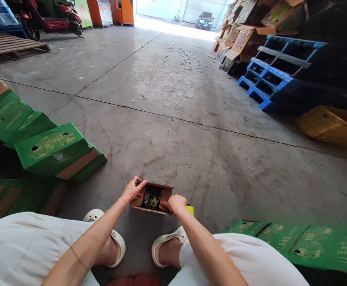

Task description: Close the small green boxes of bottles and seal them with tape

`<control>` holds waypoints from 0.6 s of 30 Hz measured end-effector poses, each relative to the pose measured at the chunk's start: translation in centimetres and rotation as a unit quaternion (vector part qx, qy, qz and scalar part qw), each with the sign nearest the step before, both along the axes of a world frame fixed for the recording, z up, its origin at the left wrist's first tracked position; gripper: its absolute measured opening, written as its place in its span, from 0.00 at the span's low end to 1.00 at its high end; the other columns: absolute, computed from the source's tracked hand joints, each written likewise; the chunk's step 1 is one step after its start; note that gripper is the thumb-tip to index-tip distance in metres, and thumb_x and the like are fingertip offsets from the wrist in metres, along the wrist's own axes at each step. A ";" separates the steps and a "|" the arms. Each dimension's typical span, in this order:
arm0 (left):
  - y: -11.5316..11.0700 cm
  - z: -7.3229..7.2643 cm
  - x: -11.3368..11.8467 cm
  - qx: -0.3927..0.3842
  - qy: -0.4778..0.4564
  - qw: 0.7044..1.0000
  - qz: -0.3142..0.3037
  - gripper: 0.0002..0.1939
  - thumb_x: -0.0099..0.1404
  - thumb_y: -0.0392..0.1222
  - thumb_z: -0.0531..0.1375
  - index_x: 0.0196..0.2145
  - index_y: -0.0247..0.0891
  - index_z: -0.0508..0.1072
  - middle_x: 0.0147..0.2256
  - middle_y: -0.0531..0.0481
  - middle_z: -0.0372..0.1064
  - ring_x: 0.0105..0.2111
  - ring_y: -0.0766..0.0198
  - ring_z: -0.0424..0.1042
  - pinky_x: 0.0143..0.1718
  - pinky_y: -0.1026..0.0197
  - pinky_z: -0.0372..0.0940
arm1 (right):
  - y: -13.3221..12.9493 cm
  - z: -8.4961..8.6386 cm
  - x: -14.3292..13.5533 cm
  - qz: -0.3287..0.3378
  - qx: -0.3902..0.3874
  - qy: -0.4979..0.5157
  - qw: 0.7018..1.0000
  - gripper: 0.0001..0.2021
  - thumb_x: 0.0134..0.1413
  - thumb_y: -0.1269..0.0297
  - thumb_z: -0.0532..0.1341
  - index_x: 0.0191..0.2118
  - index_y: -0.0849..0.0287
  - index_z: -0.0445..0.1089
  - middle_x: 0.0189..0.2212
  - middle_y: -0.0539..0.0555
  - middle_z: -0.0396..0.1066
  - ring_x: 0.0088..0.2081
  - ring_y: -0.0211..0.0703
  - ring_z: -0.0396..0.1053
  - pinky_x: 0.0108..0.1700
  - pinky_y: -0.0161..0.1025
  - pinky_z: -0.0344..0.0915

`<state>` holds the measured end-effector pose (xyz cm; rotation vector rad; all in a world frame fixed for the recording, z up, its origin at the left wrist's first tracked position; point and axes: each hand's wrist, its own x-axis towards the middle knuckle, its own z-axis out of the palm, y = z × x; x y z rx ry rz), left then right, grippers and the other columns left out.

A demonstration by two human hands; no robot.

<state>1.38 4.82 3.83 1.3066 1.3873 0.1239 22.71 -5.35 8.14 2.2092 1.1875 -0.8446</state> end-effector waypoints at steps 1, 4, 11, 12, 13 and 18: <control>0.2 0.0 0.1 -0.039 -0.029 0.999 0.023 0.25 0.73 0.68 0.55 0.53 0.46 0.68 0.56 0.46 0.73 0.37 0.56 0.83 0.34 0.59 0.74 | -0.1 0.2 0.0 0.000 0.004 0.002 1.000 0.32 0.61 0.45 0.69 0.57 0.70 0.78 0.56 0.78 0.76 0.59 0.66 0.75 0.58 0.56 0.71; 0.8 0.0 0.2 -0.108 -0.065 0.990 0.058 0.23 0.74 0.66 0.55 0.51 0.45 0.66 0.54 0.46 0.75 0.35 0.58 0.83 0.34 0.59 0.75 | -0.5 1.1 0.2 0.001 0.025 -0.001 1.000 0.30 0.63 0.45 0.67 0.57 0.69 0.79 0.54 0.75 0.78 0.59 0.63 0.76 0.55 0.51 0.72; -0.9 -1.3 -1.9 -0.077 0.004 0.997 0.028 0.39 0.58 0.54 0.75 0.62 0.42 0.66 0.43 0.44 0.81 0.35 0.55 0.83 0.37 0.58 0.75 | -0.7 3.6 2.6 -0.001 0.059 -0.035 0.998 0.14 0.58 0.62 0.71 0.48 0.62 0.83 0.46 0.70 0.82 0.51 0.60 0.81 0.44 0.43 0.72; -1.2 -1.7 -2.3 -0.065 0.020 0.997 0.021 0.41 0.57 0.53 0.76 0.63 0.40 0.67 0.42 0.43 0.82 0.37 0.53 0.84 0.37 0.58 0.75 | -0.7 3.9 3.0 0.000 0.064 -0.043 0.997 0.13 0.59 0.63 0.71 0.47 0.63 0.83 0.45 0.70 0.82 0.50 0.60 0.81 0.43 0.42 0.72; -1.4 -2.1 -2.7 -0.052 0.035 0.998 0.015 0.41 0.57 0.52 0.76 0.64 0.39 0.67 0.43 0.42 0.82 0.39 0.51 0.84 0.38 0.58 0.75 | -0.7 4.3 3.3 0.003 0.072 -0.052 0.996 0.11 0.60 0.64 0.69 0.46 0.63 0.83 0.45 0.70 0.82 0.50 0.60 0.81 0.43 0.43 0.71; -1.0 -3.6 -3.1 0.001 0.088 0.996 -0.020 0.41 0.61 0.45 0.72 0.69 0.39 0.65 0.56 0.39 0.78 0.53 0.49 0.79 0.47 0.58 0.73 | 0.4 5.9 3.6 0.039 0.152 -0.107 0.982 0.19 0.75 0.57 0.56 0.52 0.65 0.79 0.50 0.72 0.80 0.54 0.58 0.78 0.52 0.47 0.68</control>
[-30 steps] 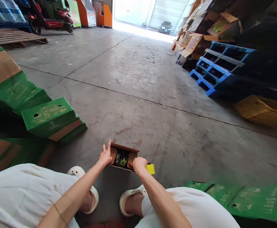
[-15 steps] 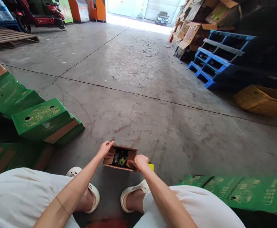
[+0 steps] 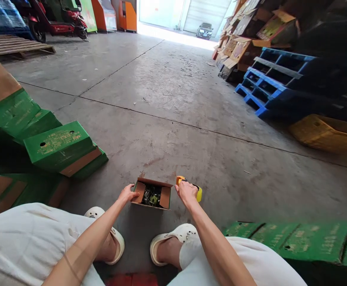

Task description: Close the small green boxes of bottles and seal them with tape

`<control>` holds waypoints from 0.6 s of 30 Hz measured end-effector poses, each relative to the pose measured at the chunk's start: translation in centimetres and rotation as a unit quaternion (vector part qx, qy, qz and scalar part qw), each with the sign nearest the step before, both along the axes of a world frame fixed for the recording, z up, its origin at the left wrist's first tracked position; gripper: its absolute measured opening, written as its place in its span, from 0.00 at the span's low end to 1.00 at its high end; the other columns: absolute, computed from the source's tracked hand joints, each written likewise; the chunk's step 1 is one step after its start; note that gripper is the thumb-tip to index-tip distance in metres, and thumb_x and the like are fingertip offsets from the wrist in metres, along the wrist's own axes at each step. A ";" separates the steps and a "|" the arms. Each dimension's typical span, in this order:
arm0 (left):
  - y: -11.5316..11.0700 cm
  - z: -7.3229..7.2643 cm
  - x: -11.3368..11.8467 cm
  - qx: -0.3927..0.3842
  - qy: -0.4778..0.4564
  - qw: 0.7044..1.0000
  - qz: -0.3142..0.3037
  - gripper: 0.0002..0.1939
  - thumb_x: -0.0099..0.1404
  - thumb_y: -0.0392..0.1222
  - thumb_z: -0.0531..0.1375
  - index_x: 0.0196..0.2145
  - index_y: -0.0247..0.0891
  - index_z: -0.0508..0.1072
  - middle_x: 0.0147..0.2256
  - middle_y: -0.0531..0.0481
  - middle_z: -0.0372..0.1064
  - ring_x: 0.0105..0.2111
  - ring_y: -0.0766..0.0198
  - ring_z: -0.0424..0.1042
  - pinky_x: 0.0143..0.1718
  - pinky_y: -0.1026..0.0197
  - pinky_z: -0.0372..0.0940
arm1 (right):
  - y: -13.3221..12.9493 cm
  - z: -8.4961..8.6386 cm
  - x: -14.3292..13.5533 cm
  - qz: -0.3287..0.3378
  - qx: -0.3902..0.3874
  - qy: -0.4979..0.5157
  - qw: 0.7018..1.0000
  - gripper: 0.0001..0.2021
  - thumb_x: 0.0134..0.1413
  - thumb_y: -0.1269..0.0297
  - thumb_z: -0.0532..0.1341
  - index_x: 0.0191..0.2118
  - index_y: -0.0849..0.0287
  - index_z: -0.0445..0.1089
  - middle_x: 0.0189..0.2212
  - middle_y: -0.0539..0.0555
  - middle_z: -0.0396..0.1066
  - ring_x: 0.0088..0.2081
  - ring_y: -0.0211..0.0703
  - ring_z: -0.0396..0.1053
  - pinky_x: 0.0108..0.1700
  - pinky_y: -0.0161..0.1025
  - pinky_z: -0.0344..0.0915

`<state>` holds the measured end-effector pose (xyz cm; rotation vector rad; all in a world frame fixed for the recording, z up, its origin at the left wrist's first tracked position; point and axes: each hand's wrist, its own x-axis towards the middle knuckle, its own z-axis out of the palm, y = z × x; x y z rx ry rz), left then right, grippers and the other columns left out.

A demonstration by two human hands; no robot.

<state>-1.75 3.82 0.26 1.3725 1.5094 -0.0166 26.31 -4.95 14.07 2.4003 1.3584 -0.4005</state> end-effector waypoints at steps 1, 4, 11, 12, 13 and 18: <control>0.1 -0.2 0.1 0.008 0.007 1.000 -0.008 0.41 0.62 0.44 0.71 0.69 0.40 0.65 0.59 0.39 0.76 0.55 0.49 0.78 0.48 0.58 0.72 | 0.5 0.2 -0.1 0.008 0.020 -0.014 1.000 0.21 0.76 0.55 0.54 0.54 0.66 0.77 0.51 0.73 0.79 0.54 0.58 0.78 0.53 0.48 0.66; 0.2 -0.5 0.3 0.025 0.022 0.999 -0.025 0.36 0.63 0.43 0.70 0.67 0.40 0.68 0.61 0.39 0.74 0.58 0.49 0.76 0.51 0.57 0.70 | 2.2 0.1 -0.2 0.053 0.070 -0.045 0.995 0.22 0.76 0.52 0.54 0.54 0.68 0.75 0.45 0.74 0.80 0.49 0.56 0.80 0.54 0.48 0.63; -0.1 -1.0 0.3 0.036 0.047 0.998 -0.036 0.33 0.62 0.46 0.69 0.64 0.44 0.72 0.53 0.47 0.81 0.56 0.51 0.78 0.51 0.60 0.70 | 2.6 -3.4 -3.8 0.233 0.052 0.004 0.971 0.12 0.70 0.60 0.62 0.49 0.65 0.74 0.36 0.66 0.80 0.42 0.55 0.80 0.49 0.47 0.61; -0.1 -1.0 0.4 0.040 0.051 0.997 -0.036 0.35 0.61 0.46 0.69 0.65 0.45 0.71 0.54 0.47 0.80 0.57 0.50 0.78 0.53 0.59 0.70 | 2.4 -3.9 -4.6 0.239 0.051 0.007 0.970 0.10 0.70 0.64 0.61 0.48 0.65 0.75 0.35 0.65 0.80 0.41 0.55 0.80 0.49 0.47 0.61; -0.1 -1.0 0.5 0.043 0.053 0.997 -0.038 0.37 0.60 0.46 0.69 0.67 0.46 0.69 0.55 0.46 0.79 0.58 0.49 0.76 0.54 0.58 0.69 | 2.1 -4.2 -5.4 0.241 0.051 0.006 0.969 0.08 0.70 0.69 0.59 0.47 0.65 0.75 0.35 0.65 0.80 0.41 0.54 0.80 0.50 0.48 0.60; 0.4 -0.3 -0.4 0.017 0.029 0.998 -0.062 0.44 0.62 0.40 0.64 0.74 0.43 0.56 0.63 0.39 0.71 0.56 0.51 0.78 0.52 0.57 0.73 | 1.7 -5.0 -7.0 0.220 0.054 -0.008 0.974 0.12 0.68 0.80 0.54 0.48 0.70 0.74 0.36 0.68 0.79 0.40 0.55 0.80 0.55 0.50 0.58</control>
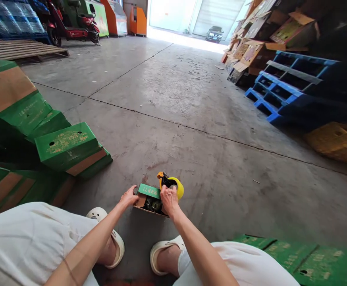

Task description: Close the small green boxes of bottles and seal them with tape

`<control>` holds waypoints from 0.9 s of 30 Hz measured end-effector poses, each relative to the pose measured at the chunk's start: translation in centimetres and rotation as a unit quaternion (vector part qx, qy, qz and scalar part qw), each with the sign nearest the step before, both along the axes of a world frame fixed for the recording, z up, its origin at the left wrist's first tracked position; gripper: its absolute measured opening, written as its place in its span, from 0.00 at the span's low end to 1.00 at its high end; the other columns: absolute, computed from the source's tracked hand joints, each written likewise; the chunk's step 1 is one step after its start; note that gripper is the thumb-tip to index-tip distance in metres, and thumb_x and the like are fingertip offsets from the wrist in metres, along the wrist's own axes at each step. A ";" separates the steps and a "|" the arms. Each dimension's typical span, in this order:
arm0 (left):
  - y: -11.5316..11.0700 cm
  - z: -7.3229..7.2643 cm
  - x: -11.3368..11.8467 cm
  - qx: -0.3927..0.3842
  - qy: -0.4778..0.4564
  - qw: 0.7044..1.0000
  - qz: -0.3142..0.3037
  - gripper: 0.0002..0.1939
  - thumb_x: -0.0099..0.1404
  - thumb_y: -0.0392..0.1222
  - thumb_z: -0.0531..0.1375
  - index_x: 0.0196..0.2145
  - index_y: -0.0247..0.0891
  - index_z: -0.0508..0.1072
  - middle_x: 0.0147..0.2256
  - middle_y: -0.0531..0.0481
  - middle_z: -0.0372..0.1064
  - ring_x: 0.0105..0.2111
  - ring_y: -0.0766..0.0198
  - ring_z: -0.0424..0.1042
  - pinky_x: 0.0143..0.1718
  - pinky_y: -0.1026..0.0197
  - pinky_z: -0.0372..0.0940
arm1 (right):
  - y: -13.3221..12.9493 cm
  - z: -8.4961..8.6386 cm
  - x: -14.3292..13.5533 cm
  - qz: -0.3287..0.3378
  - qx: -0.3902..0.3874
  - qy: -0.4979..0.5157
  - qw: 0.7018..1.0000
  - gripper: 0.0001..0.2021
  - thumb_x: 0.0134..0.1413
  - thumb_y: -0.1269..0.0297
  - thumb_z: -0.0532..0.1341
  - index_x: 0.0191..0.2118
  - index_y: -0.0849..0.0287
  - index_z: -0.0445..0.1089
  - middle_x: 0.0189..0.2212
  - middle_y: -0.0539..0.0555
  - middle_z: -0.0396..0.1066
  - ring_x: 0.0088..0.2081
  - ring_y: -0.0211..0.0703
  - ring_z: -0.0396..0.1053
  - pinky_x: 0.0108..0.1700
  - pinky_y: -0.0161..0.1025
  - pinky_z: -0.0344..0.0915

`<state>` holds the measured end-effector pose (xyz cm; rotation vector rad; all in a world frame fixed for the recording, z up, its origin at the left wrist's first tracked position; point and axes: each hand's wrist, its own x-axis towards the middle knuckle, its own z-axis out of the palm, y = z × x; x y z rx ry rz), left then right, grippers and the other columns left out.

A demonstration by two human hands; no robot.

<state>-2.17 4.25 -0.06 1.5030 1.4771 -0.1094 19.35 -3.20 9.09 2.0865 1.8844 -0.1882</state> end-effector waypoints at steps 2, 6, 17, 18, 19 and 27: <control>0.6 0.4 -1.3 -0.022 -0.019 0.999 -0.014 0.48 0.61 0.36 0.64 0.76 0.43 0.52 0.67 0.36 0.67 0.53 0.53 0.80 0.49 0.58 0.75 | 0.0 -0.1 0.4 -0.017 0.002 0.002 1.000 0.09 0.70 0.74 0.58 0.50 0.70 0.73 0.38 0.70 0.80 0.42 0.56 0.80 0.55 0.49 0.59; 1.0 0.7 -3.4 0.001 -0.069 0.985 -0.157 0.66 0.49 0.36 0.74 0.78 0.48 0.45 0.76 0.34 0.45 0.69 0.39 0.64 0.63 0.48 0.67 | -0.1 -0.2 1.5 -0.072 0.001 0.021 0.997 0.19 0.68 0.58 0.66 0.55 0.68 0.70 0.42 0.70 0.81 0.47 0.59 0.80 0.56 0.49 0.60; 0.5 1.8 0.6 0.131 -0.044 0.909 -0.394 0.72 0.53 0.78 0.68 0.79 0.48 0.34 0.78 0.38 0.21 0.77 0.36 0.22 0.73 0.27 0.35 | 0.8 -1.0 2.9 -0.148 -0.038 0.088 0.984 0.32 0.62 0.51 0.71 0.60 0.69 0.65 0.46 0.73 0.80 0.51 0.61 0.78 0.57 0.49 0.61; 0.9 2.4 0.8 0.118 -0.034 0.902 -0.413 0.71 0.54 0.78 0.66 0.79 0.48 0.32 0.79 0.39 0.22 0.77 0.38 0.23 0.73 0.27 0.33 | 0.9 -1.0 3.0 -0.147 -0.042 0.092 0.984 0.32 0.62 0.51 0.71 0.61 0.69 0.64 0.47 0.74 0.79 0.52 0.61 0.78 0.57 0.49 0.61; 1.3 3.0 1.1 0.108 -0.027 0.896 -0.429 0.70 0.55 0.78 0.65 0.79 0.48 0.31 0.79 0.39 0.23 0.78 0.39 0.24 0.73 0.26 0.31 | 1.0 -1.0 3.1 -0.147 -0.045 0.096 0.983 0.32 0.62 0.51 0.72 0.61 0.69 0.64 0.48 0.74 0.79 0.53 0.61 0.78 0.58 0.49 0.60; 2.5 2.2 2.6 0.163 -0.001 0.903 -0.397 0.50 0.64 0.66 0.67 0.76 0.60 0.49 0.75 0.42 0.52 0.74 0.38 0.48 0.71 0.25 0.39 | 1.8 -0.7 3.2 -0.164 -0.076 0.108 0.978 0.30 0.59 0.51 0.74 0.57 0.66 0.67 0.47 0.70 0.80 0.50 0.61 0.78 0.55 0.47 0.61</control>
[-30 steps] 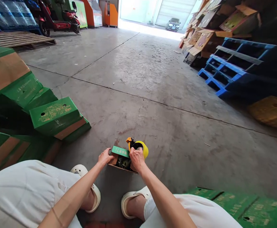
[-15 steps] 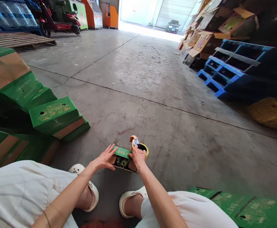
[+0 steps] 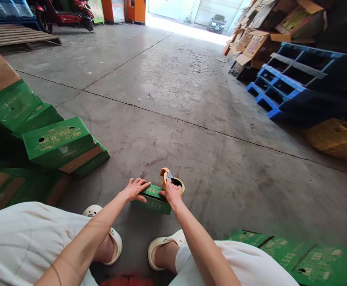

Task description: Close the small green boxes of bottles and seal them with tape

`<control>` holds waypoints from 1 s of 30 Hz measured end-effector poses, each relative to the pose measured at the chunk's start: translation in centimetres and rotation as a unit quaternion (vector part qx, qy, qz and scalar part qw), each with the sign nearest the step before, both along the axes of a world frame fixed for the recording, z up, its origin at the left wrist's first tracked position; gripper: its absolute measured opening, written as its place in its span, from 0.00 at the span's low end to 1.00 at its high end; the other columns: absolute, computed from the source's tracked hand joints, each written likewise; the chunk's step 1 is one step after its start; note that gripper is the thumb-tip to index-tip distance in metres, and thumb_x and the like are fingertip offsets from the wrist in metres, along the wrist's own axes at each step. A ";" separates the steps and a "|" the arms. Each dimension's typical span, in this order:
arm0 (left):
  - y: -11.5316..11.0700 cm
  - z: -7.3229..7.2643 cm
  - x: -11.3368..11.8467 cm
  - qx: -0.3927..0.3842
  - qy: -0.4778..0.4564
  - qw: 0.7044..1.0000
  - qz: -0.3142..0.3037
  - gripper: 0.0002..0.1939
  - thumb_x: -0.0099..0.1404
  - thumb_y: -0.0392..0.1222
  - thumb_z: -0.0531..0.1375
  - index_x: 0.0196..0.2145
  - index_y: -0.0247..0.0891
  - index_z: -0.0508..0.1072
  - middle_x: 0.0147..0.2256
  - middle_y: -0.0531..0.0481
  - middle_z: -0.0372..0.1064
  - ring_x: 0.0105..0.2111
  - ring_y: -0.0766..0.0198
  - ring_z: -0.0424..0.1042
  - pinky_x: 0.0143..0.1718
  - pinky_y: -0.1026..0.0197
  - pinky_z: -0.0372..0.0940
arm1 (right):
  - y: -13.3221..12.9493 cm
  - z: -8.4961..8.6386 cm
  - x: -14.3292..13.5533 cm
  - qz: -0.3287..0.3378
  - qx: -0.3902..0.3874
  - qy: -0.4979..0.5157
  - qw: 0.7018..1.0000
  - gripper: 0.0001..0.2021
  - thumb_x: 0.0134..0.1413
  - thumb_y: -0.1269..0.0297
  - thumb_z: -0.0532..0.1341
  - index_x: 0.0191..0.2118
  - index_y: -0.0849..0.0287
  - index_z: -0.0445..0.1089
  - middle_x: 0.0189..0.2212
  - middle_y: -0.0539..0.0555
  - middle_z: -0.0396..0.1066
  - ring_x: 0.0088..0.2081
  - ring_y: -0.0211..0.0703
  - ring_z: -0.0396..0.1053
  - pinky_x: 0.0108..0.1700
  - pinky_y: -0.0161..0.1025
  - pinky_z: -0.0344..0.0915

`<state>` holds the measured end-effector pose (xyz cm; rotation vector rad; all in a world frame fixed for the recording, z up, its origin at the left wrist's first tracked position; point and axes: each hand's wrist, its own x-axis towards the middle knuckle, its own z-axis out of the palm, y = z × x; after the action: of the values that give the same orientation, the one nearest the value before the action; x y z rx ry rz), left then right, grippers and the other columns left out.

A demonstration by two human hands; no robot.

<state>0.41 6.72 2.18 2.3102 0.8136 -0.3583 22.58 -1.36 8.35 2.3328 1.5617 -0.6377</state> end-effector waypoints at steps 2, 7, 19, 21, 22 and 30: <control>-0.5 -1.1 0.1 0.023 -0.019 0.999 0.032 0.45 0.67 0.61 0.67 0.75 0.63 0.52 0.74 0.45 0.56 0.73 0.39 0.50 0.71 0.25 0.37 | 0.0 0.0 0.0 0.001 0.008 -0.002 1.000 0.30 0.60 0.52 0.73 0.57 0.68 0.66 0.47 0.71 0.80 0.51 0.61 0.77 0.54 0.47 0.60; -3.0 -3.4 -0.4 0.109 -0.052 0.991 0.060 0.39 0.73 0.51 0.63 0.75 0.63 0.53 0.76 0.49 0.50 0.76 0.44 0.46 0.74 0.27 0.29 | -0.2 0.1 -0.2 0.004 0.013 0.001 1.000 0.29 0.61 0.52 0.73 0.57 0.67 0.65 0.45 0.68 0.80 0.51 0.61 0.77 0.53 0.47 0.58; -7.9 -6.4 1.3 0.246 -0.090 0.962 0.078 0.44 0.74 0.59 0.58 0.77 0.37 0.49 0.78 0.35 0.39 0.78 0.44 0.38 0.76 0.38 0.41 | -0.8 0.0 -0.4 0.004 0.019 -0.008 1.000 0.30 0.60 0.55 0.74 0.59 0.68 0.66 0.47 0.71 0.80 0.51 0.61 0.78 0.57 0.49 0.60; -8.2 -6.4 1.5 0.252 -0.097 0.960 0.076 0.43 0.74 0.58 0.59 0.78 0.41 0.48 0.78 0.36 0.36 0.78 0.44 0.37 0.76 0.38 0.41 | -0.7 -0.1 -0.3 0.000 0.020 -0.004 1.000 0.31 0.59 0.55 0.74 0.59 0.69 0.65 0.47 0.72 0.80 0.51 0.61 0.78 0.56 0.49 0.60; -8.4 -6.3 1.6 0.256 -0.101 0.958 0.078 0.43 0.75 0.56 0.58 0.78 0.41 0.47 0.78 0.36 0.35 0.78 0.44 0.37 0.76 0.38 0.41 | -0.7 -0.1 -0.3 -0.001 0.021 -0.001 1.000 0.30 0.59 0.55 0.74 0.58 0.68 0.65 0.47 0.72 0.80 0.51 0.61 0.78 0.56 0.48 0.60; -10.2 -6.3 3.2 0.265 -0.107 0.953 0.102 0.39 0.76 0.42 0.53 0.79 0.44 0.44 0.79 0.45 0.34 0.78 0.51 0.36 0.77 0.41 0.39 | -0.2 -0.9 0.1 0.008 0.020 0.004 1.000 0.29 0.59 0.55 0.74 0.57 0.66 0.65 0.46 0.72 0.80 0.51 0.60 0.78 0.56 0.48 0.60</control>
<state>3.56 -3.46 -4.09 2.6522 1.1282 0.2334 22.72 -1.55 7.47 2.3465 1.6107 -0.6170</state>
